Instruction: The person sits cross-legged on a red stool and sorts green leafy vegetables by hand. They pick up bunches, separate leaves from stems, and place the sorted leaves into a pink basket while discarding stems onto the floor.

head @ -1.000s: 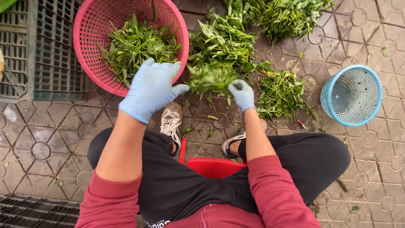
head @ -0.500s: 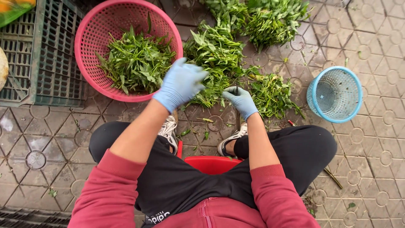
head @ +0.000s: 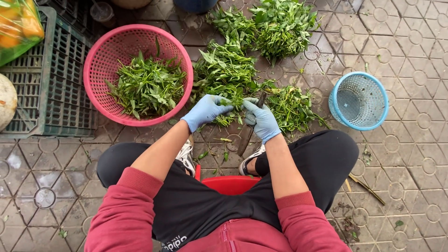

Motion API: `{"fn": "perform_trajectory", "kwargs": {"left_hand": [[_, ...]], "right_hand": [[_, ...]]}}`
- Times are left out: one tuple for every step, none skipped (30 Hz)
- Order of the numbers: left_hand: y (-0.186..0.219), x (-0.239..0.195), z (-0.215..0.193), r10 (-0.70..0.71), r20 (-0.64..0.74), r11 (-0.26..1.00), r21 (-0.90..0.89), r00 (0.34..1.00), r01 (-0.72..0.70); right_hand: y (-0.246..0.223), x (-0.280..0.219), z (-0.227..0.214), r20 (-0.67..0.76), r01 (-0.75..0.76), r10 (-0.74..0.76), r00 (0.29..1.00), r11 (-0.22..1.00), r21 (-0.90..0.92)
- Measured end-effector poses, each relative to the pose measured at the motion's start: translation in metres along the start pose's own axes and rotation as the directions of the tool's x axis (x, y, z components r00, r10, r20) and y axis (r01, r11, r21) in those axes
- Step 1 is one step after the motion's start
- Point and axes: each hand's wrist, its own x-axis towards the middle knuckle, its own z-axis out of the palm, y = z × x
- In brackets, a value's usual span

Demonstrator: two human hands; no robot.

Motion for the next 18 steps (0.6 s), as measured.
{"fn": "perform_trajectory", "kwargs": {"left_hand": [[-0.003,0.0,-0.001,0.0,-0.001,1.0,0.005,1.0,0.0],[-0.004,0.0,-0.001,0.02,-0.023,0.999,0.04,1.0,-0.019],[-0.006,0.001,0.0,0.042,-0.044,0.996,0.075,0.998,-0.038],[-0.006,0.006,-0.002,0.043,-0.04,0.996,0.077,0.998,-0.04],[-0.006,0.011,-0.003,0.139,-0.073,0.963,0.244,0.988,-0.117],[-0.006,0.015,-0.004,0.236,-0.09,0.897,0.404,0.968,-0.181],[-0.002,0.012,-0.003,0.235,-0.088,0.896,0.406,0.968,-0.181],[0.003,0.008,-0.004,0.217,-0.057,0.922,0.34,0.975,-0.185],[0.007,0.005,-0.004,0.2,-0.026,0.944,0.273,0.979,-0.185],[-0.001,0.007,-0.005,0.197,-0.021,0.943,0.276,0.98,-0.184],[-0.009,0.01,-0.006,0.173,0.007,0.95,0.263,0.985,-0.169],[-0.018,0.011,-0.007,0.147,0.035,0.956,0.25,0.989,-0.151],[-0.01,0.0,-0.006,0.142,0.038,0.956,0.253,0.989,-0.147],[0.0,-0.011,-0.007,0.131,0.023,0.974,0.182,0.991,-0.133],[0.01,-0.021,-0.008,0.119,0.008,0.987,0.109,0.993,-0.119],[0.009,-0.025,-0.011,0.116,0.007,0.987,0.113,0.993,-0.116],[0.008,-0.028,-0.015,0.103,-0.018,0.993,0.061,0.995,-0.101],[0.009,-0.028,-0.021,0.095,-0.045,0.995,0.01,0.994,-0.094]], "right_hand": [[0.003,0.002,0.001,0.002,0.001,-0.001,1.0,1.0,0.005],[0.005,0.003,-0.001,-0.011,0.006,-0.006,1.0,1.0,0.001],[0.006,0.005,-0.002,-0.023,0.01,-0.01,1.0,1.0,-0.003],[0.009,0.007,-0.004,-0.026,0.013,-0.013,1.0,1.0,0.0],[0.011,0.01,-0.007,-0.029,-0.026,0.027,0.999,0.998,0.058],[0.014,0.012,-0.01,-0.028,-0.066,0.07,0.997,0.991,0.116],[0.019,0.017,-0.016,-0.029,-0.066,0.07,0.997,0.991,0.118],[0.025,0.022,-0.02,-0.061,-0.069,0.078,0.995,0.988,0.136],[0.031,0.027,-0.025,-0.092,-0.071,0.086,0.992,0.986,0.154],[0.032,0.028,-0.027,-0.095,-0.071,0.087,0.992,0.985,0.159],[0.034,0.03,-0.029,-0.123,-0.055,0.072,0.99,0.989,0.138],[0.037,0.032,-0.031,-0.151,-0.043,0.06,0.987,0.992,0.118],[0.035,0.028,-0.03,-0.152,-0.045,0.064,0.986,0.991,0.123],[0.032,0.027,-0.027,-0.183,-0.046,0.064,0.981,0.994,0.102],[0.028,0.026,-0.025,-0.214,-0.047,0.063,0.975,0.996,0.08],[0.016,0.012,-0.01,-0.212,-0.049,0.066,0.975,0.995,0.084],[0.004,-0.002,0.005,-0.222,-0.109,0.111,0.969,0.994,0.021],[-0.011,-0.013,0.021,-0.231,-0.163,0.149,0.962,0.986,-0.043]]}}
